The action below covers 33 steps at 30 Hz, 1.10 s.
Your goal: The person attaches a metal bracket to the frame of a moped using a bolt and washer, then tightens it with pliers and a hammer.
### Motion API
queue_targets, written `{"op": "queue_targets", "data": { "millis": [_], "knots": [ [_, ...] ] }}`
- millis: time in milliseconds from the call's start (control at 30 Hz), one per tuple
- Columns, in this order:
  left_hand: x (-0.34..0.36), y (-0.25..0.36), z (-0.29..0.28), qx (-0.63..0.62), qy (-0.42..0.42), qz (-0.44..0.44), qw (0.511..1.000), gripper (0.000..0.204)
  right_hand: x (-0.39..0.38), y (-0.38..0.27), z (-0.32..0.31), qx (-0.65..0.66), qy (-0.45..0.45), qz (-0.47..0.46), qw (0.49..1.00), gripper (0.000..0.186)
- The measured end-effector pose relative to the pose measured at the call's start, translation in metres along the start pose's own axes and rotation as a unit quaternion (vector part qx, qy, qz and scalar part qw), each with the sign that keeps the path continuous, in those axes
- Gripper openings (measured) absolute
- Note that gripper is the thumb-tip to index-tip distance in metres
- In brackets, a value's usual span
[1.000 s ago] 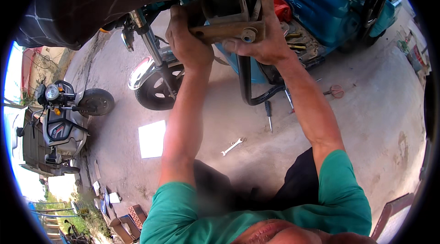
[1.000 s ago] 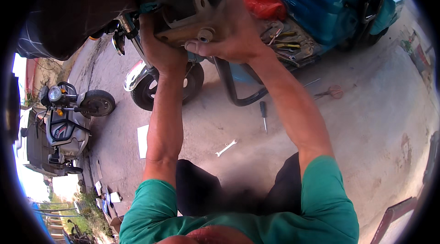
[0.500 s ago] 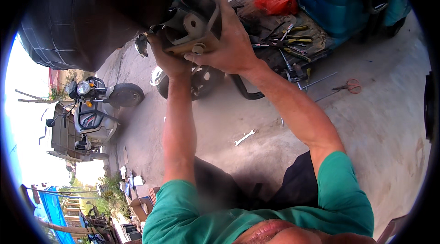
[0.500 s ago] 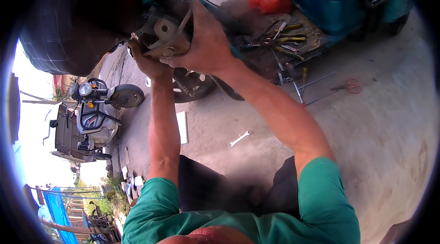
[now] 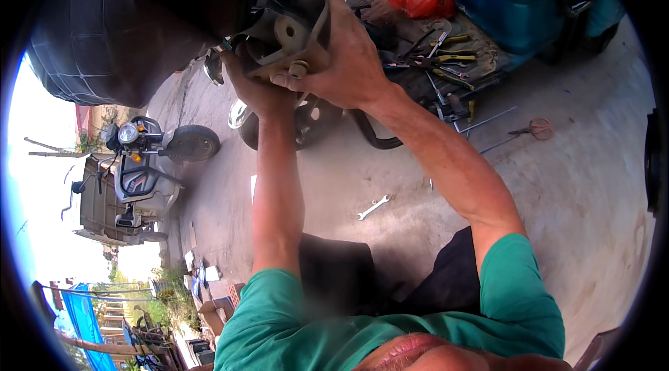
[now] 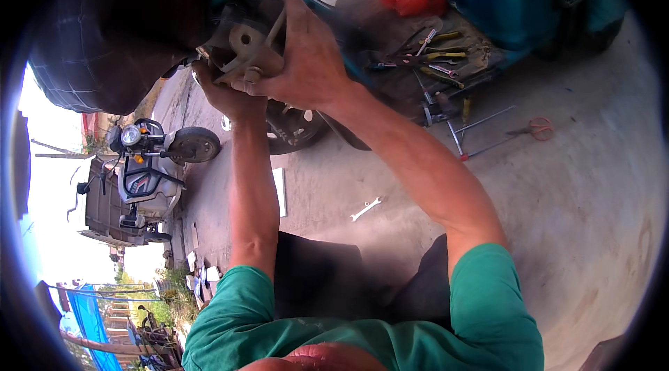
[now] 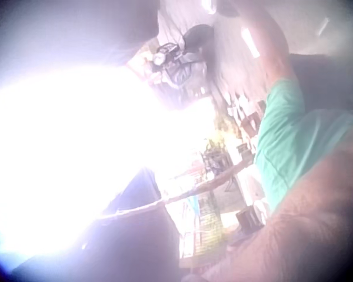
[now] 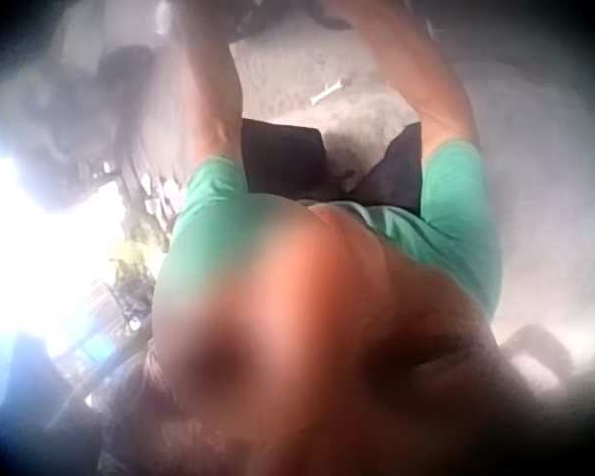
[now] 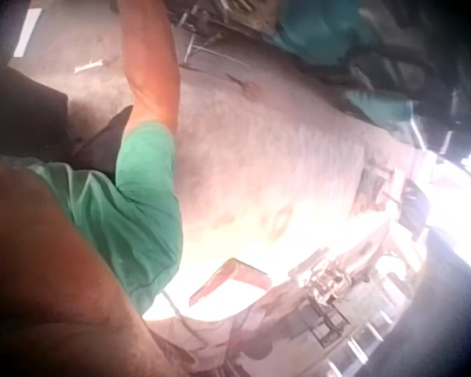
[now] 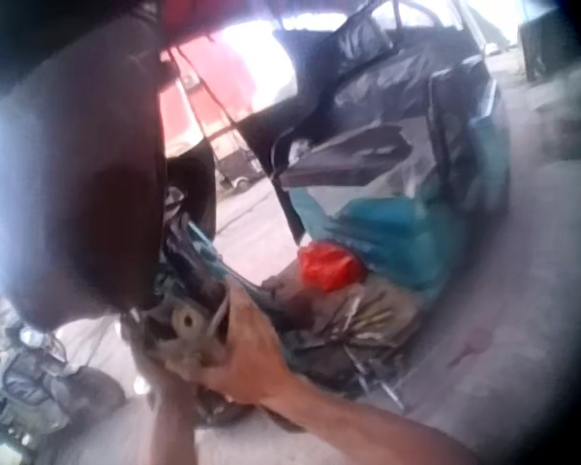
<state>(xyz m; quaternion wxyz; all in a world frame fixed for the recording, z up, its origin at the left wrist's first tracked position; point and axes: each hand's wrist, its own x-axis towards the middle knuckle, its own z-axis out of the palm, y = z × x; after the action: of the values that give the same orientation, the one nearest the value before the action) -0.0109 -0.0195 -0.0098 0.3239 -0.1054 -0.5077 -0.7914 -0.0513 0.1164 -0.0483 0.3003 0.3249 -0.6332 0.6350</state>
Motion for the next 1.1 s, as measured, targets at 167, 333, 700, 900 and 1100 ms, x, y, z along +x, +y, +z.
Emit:
{"op": "queue_targets", "data": {
  "millis": [167, 333, 700, 900, 1100],
  "knots": [
    [-0.002, -0.004, -0.001, 0.030, -0.009, 0.009, 0.999, 0.068, 0.006, -0.003, -0.008, -0.032, -0.043, -0.008, 0.999, 0.124],
    [-0.001, -0.005, -0.006, 0.038, 0.016, -0.004, 0.999, 0.069, 0.007, 0.001, -0.006, -0.010, -0.083, -0.007, 0.996, 0.122],
    [-0.001, -0.011, -0.004, 0.047, 0.052, 0.063, 0.996, 0.058, 0.023, 0.001, -0.067, 0.124, -0.215, 0.187, 0.951, 0.137],
    [0.004, -0.015, -0.012, 0.094, 0.013, 0.101, 0.990, 0.060, 0.000, 0.121, -0.114, -0.105, -0.216, 0.294, 0.925, 0.066],
    [0.003, -0.017, -0.008, 0.097, 0.058, 0.098, 0.989, 0.062, -0.074, 0.208, -0.143, -0.470, -0.379, 0.223, 0.766, 0.068]
  ]
}}
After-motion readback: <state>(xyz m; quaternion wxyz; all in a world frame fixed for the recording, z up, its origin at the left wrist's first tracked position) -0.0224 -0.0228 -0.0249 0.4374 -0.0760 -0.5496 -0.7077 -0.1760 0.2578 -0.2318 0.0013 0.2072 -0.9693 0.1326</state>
